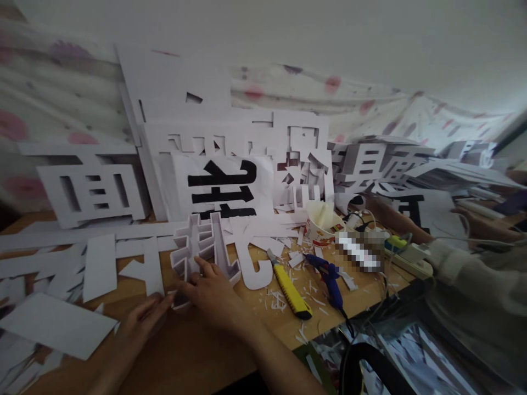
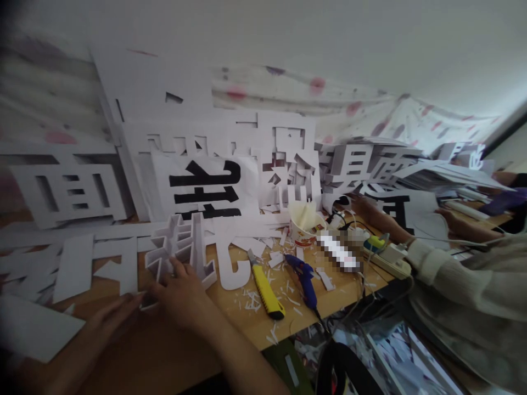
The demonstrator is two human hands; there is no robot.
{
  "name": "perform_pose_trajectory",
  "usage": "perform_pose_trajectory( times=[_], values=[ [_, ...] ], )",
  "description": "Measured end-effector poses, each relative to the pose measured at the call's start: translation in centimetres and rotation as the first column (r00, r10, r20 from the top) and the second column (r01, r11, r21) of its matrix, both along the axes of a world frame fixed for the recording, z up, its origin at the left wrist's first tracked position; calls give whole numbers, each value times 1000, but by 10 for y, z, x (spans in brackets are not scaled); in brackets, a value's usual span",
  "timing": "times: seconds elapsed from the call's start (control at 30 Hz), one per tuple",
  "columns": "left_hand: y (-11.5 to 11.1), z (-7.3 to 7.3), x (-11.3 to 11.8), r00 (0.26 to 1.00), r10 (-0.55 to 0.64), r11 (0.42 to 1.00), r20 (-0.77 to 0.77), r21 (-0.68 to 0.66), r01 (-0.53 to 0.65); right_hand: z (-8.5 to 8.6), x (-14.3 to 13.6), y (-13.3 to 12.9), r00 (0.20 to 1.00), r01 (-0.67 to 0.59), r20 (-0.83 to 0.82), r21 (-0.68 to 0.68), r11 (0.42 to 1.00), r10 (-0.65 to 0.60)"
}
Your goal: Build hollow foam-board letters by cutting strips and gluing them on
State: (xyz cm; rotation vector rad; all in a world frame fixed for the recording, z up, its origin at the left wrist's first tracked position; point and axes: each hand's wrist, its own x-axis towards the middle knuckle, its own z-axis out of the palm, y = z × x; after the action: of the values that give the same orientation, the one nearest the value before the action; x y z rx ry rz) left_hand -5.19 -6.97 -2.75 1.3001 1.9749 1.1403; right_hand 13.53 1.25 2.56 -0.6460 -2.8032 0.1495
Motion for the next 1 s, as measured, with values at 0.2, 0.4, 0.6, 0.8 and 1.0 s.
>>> perform_pose_trajectory(
  times=[0.2, 0.4, 0.6, 0.8, 1.0],
  values=[
    [4, -4, -6, 988, 61, 997, 145, -59, -53, -1, -2, 1, 1000, 6, 3, 0, 1000, -6],
    [9, 5, -5, 961, 35, 989, 276, -145, 6, -4, -1, 2, 1000, -7, -5, -22, 1000, 7],
    [8, 22, 3, 951, 60, 984, 303, -179, -5, -1, -2, 2, 1000, -11, -17, -75, 997, 10],
    [8, 20, 0, 951, 71, 986, 302, -164, -21, -1, -1, 1, 1000, -20, -23, -86, 996, 18],
    [7, 19, -1, 966, 18, 989, 258, -147, 20, -2, -1, 1, 999, -8, -32, -70, 998, 6]
  ],
)
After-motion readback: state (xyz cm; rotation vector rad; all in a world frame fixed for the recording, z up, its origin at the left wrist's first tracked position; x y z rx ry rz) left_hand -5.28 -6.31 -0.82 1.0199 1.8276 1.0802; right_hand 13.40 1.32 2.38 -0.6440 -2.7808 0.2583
